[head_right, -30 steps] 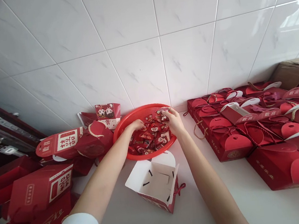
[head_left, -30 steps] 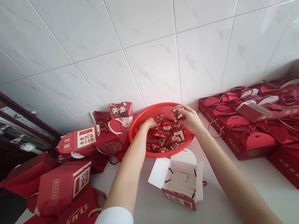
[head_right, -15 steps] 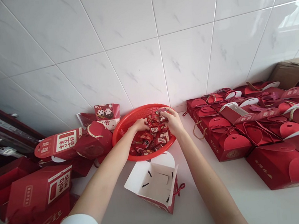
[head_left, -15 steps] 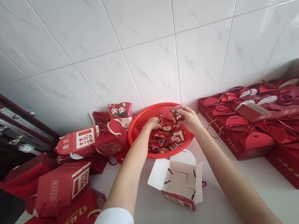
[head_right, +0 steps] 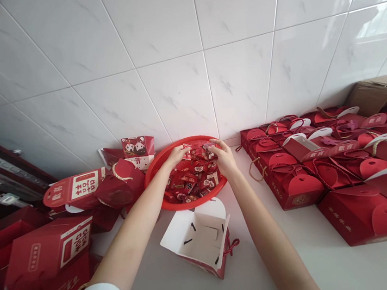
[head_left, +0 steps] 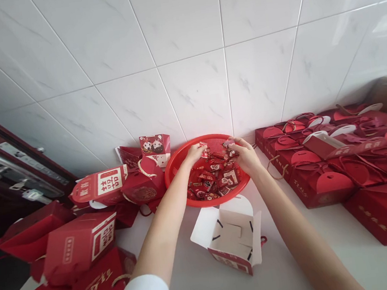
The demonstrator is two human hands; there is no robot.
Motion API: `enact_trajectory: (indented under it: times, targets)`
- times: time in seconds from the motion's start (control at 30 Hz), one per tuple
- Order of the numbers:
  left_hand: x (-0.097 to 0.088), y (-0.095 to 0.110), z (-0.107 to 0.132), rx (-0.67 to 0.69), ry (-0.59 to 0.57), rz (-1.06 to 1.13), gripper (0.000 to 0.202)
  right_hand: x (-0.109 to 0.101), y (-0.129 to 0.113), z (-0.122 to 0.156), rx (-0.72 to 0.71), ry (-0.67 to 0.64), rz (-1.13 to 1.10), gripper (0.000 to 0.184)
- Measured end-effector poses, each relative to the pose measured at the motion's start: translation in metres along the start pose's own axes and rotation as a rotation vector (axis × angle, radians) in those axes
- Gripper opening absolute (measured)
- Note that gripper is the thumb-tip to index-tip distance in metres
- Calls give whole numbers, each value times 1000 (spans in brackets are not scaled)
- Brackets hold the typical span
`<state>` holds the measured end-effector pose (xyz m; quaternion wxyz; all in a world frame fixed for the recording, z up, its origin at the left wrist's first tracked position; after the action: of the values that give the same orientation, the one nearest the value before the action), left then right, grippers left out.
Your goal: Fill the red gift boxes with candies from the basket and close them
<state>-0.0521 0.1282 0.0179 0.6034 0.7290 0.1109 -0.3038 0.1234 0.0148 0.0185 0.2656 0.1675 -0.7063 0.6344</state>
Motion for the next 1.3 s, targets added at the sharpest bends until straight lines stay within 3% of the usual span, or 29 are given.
enact_trajectory:
  times: [0.13,0.33,0.63,1.03,1.3]
  targets:
    - [-1,-6,-4,-34,4,32,24,-2,1,-1,9,9,23,37]
    - [11,-23,-11,-143,-74,-24,18,0,2,-3,-3,-34,26,23]
    - [39,-34,-9,-236,-207,-99,35,0,0,-3,-17,-38,49,19]
    - [61,-15,-15,-134,-241,-106,28,1,-1,0,-24,-34,54,26]
    - [38,9,-22,-7,-48,23,9,-3,-1,-4,-71,7,27,26]
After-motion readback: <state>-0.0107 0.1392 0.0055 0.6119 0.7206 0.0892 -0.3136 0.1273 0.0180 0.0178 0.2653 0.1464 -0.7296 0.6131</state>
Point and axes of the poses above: each hand's wrist, its own z-axis away from the middle knuckle, its own x-axis out of the palm, y = z × x, the point moved 7 cm from there along -z, towards the middle knuckle, and after that the axes turned 3 degrees about -y, right-handed, at the moved point
